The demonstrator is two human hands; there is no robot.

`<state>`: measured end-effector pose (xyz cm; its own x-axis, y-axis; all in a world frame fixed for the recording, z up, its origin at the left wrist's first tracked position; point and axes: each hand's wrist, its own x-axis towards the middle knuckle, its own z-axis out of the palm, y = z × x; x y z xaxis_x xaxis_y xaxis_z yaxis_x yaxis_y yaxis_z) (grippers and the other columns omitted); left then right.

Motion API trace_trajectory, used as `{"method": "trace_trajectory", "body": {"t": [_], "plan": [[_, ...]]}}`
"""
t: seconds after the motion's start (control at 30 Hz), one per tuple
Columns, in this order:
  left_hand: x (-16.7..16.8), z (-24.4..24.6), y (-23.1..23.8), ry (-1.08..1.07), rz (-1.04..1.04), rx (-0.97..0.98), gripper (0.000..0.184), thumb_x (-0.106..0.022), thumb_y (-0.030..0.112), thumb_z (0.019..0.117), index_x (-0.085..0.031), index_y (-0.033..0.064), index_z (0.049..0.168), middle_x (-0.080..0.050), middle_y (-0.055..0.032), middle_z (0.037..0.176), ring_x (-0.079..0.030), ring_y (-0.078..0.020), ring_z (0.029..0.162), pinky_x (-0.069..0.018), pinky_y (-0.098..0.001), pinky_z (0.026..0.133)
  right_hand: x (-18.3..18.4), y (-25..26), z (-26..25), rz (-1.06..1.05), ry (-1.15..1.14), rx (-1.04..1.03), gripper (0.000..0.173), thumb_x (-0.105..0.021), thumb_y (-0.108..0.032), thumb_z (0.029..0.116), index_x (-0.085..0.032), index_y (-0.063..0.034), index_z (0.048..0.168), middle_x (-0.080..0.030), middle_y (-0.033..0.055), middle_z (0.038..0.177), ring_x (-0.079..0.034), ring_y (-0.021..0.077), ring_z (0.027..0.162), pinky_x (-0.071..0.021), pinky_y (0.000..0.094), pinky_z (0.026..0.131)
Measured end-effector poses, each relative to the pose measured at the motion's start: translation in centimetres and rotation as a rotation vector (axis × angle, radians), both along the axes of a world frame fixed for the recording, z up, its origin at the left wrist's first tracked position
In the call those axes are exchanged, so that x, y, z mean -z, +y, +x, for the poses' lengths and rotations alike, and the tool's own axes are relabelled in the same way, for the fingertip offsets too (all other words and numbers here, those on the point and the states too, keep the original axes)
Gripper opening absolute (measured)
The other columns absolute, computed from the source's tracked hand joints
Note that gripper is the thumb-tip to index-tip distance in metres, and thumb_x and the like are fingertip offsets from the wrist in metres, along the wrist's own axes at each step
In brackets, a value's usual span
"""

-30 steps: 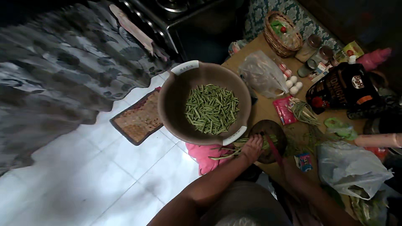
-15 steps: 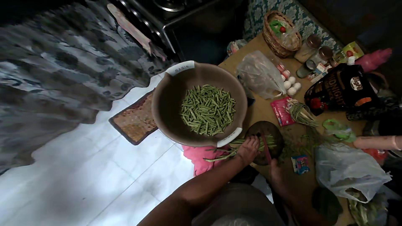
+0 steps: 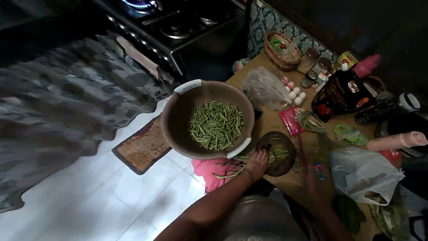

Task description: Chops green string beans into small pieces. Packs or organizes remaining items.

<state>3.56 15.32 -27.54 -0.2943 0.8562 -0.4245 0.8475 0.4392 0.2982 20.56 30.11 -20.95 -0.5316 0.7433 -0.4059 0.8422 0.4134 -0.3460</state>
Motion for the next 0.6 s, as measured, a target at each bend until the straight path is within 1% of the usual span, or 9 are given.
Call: {"method": "trace_trajectory", "body": {"t": [0.07, 0.13, 0.23, 0.27, 0.3, 0.37, 0.43, 0.53, 0.6], "plan": [[0.2, 0.0, 0.0, 0.007, 0.008, 0.002, 0.063, -0.028, 0.035, 0.1133, -0.026, -0.0112, 0.156, -0.027, -0.0317, 0.163, -0.03, -0.0453, 0.151, -0.0288, -0.0577, 0.119, -0.3, 1.6, 0.9, 0.069, -0.154, 0.058, 0.047, -0.043, -0.022, 0.11, -0.043, 0.0041, 0.149, -0.06, 0.0278, 0.135, -0.063, 0.04, 0.121, -0.051, 0.054, 0.102], [0.3, -0.1, -0.2, 0.005, 0.033, -0.004, 0.063, -0.029, 0.036, 0.1131, -0.027, -0.0108, 0.155, -0.028, -0.0311, 0.162, -0.031, -0.0446, 0.151, -0.0293, -0.057, 0.119, 1.3, 3.0, 1.8, 0.145, -0.217, 0.071, 0.048, -0.047, -0.024, 0.1091, -0.045, 0.0042, 0.148, -0.059, 0.029, 0.136, -0.062, 0.0426, 0.122, -0.0497, 0.0559, 0.104], [0.4, -0.1, -0.3, 0.002, 0.055, -0.001, 0.063, -0.029, 0.036, 0.1133, -0.027, -0.012, 0.155, -0.029, -0.0319, 0.162, -0.031, -0.0451, 0.151, -0.0281, -0.0575, 0.12, 2.2, 3.6, 1.2, 0.303, -0.264, -0.024, 0.055, -0.055, -0.031, 0.1054, -0.048, 0.0057, 0.146, -0.046, 0.0351, 0.147, -0.049, 0.0521, 0.134, -0.0432, 0.0622, 0.109], [0.4, -0.1, -0.3, -0.012, 0.051, -0.003, 0.063, -0.028, 0.035, 0.1134, -0.026, -0.0123, 0.155, -0.027, -0.032, 0.163, -0.029, -0.0455, 0.151, -0.0269, -0.0578, 0.121, 1.8, 3.7, -0.2, 0.36, -0.223, -0.104, 0.054, -0.056, -0.029, 0.1043, -0.049, 0.0056, 0.145, -0.045, 0.0362, 0.148, -0.048, 0.0535, 0.134, -0.0425, 0.0628, 0.109], [0.4, -0.1, -0.3, -0.027, 0.045, -0.009, 0.064, -0.028, 0.036, 0.1134, -0.025, -0.012, 0.156, -0.026, -0.0317, 0.163, -0.028, -0.0455, 0.152, -0.0263, -0.0575, 0.121, 1.4, 4.0, -2.2, 0.386, -0.157, -0.201, 0.052, -0.054, -0.029, 0.1053, -0.051, 0.0051, 0.145, -0.048, 0.0351, 0.146, -0.049, 0.0525, 0.134, -0.043, 0.0617, 0.109], [0.2, -0.2, -0.3, -0.063, 0.041, -0.024, 0.063, -0.03, 0.035, 0.1133, -0.025, -0.0111, 0.156, -0.025, -0.0308, 0.164, -0.027, -0.0448, 0.153, -0.0247, -0.0567, 0.122, 1.7, 5.7, -7.5, 0.317, -0.046, -0.389, 0.046, -0.048, -0.025, 0.1084, -0.053, 0.0036, 0.144, -0.05, 0.0295, 0.148, -0.049, 0.0462, 0.137, -0.0404, 0.0583, 0.113], [0.1, -0.2, -0.4, -0.066, 0.061, -0.028, 0.062, -0.032, 0.034, 0.113, -0.027, -0.0114, 0.155, -0.027, -0.0313, 0.163, -0.028, -0.0449, 0.152, -0.0257, -0.0568, 0.121, 2.8, 7.6, -13.2, 0.257, 0.045, -0.562, 0.039, -0.046, -0.017, 0.1083, -0.058, 0.0038, 0.139, -0.055, 0.0269, 0.144, -0.053, 0.0426, 0.135, -0.0415, 0.0542, 0.114], [0.5, -0.1, -0.4, -0.044, 0.101, -0.034, 0.06, -0.034, 0.032, 0.1127, -0.03, -0.0118, 0.154, -0.03, -0.031, 0.162, -0.031, -0.0449, 0.151, -0.0269, -0.057, 0.121, 4.8, 9.7, -20.4, 0.151, 0.053, -0.724, 0.04, -0.046, -0.008, 0.108, -0.052, 0.0007, 0.147, -0.051, 0.0223, 0.152, -0.048, 0.0416, 0.14, -0.0373, 0.0553, 0.117], [0.8, 0.0, -0.5, -0.029, 0.134, -0.045, 0.06, -0.035, 0.032, 0.1123, -0.033, -0.0117, 0.153, -0.033, -0.0303, 0.161, -0.034, -0.0442, 0.15, -0.0287, -0.056, 0.12, 6.2, 10.5, -23.6, 0.171, 0.048, -0.767, 0.042, -0.048, -0.005, 0.1061, -0.052, -0.001, 0.147, -0.05, 0.02, 0.153, -0.048, 0.0413, 0.141, -0.0394, 0.057, 0.116]]}}
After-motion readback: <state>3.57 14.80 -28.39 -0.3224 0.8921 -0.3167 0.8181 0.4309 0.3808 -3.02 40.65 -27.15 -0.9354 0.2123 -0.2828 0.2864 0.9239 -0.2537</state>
